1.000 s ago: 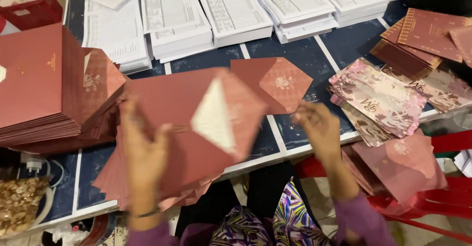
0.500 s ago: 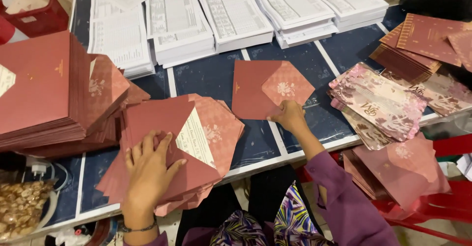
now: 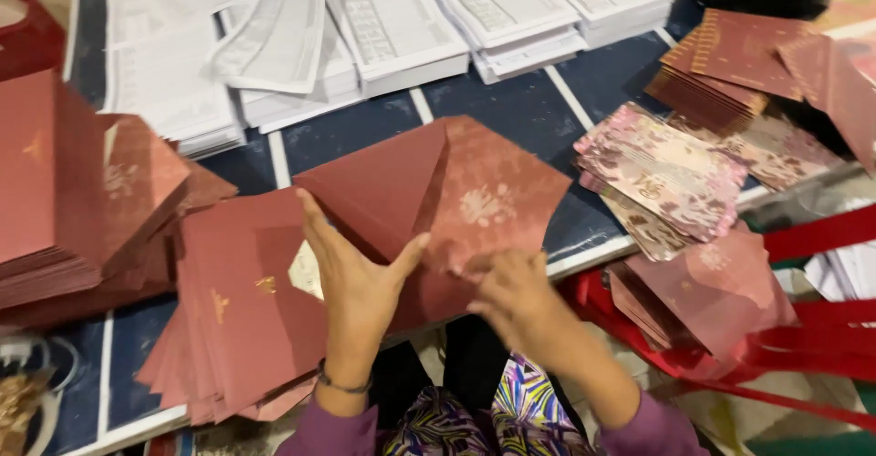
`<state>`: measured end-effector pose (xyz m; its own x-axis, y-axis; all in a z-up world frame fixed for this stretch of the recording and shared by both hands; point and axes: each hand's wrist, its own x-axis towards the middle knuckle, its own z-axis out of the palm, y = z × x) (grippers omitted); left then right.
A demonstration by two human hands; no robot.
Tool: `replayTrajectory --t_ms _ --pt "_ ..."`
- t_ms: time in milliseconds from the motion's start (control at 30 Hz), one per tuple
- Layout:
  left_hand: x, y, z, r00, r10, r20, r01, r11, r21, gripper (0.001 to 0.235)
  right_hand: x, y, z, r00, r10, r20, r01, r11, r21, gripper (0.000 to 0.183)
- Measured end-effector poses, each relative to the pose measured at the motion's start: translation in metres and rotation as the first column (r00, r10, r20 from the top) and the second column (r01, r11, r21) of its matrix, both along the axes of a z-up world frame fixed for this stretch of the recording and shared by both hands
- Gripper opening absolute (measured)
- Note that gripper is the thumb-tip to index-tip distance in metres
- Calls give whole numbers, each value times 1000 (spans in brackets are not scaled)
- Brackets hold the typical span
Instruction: Inserting printed invitation cards into their respective envelopes at a work table.
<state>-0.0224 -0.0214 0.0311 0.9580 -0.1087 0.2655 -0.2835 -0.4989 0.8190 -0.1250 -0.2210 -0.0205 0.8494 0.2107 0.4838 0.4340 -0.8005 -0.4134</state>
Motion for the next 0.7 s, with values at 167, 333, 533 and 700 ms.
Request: replayTrajectory --t_ms 167,333,533,700 --pt "9 -16 -14 995 101 24 -100 994 -53 131 -23 -13 32 975 -43 -219 93 971 221 21" --pt "23 13 -31 968 230 101 -228 973 -31 135 -1 -145 16 973 -212 86 156 887 434 10" --pt "31 31 -32 974 215 -74 -227 941 -249 117 11 -265 -35 506 -778 -373 759 607 -235 76" --pt "26 25 -14 959 182 -218 -238 934 -266 107 23 -263 -4 428 -772 -471 603 632 -487 46"
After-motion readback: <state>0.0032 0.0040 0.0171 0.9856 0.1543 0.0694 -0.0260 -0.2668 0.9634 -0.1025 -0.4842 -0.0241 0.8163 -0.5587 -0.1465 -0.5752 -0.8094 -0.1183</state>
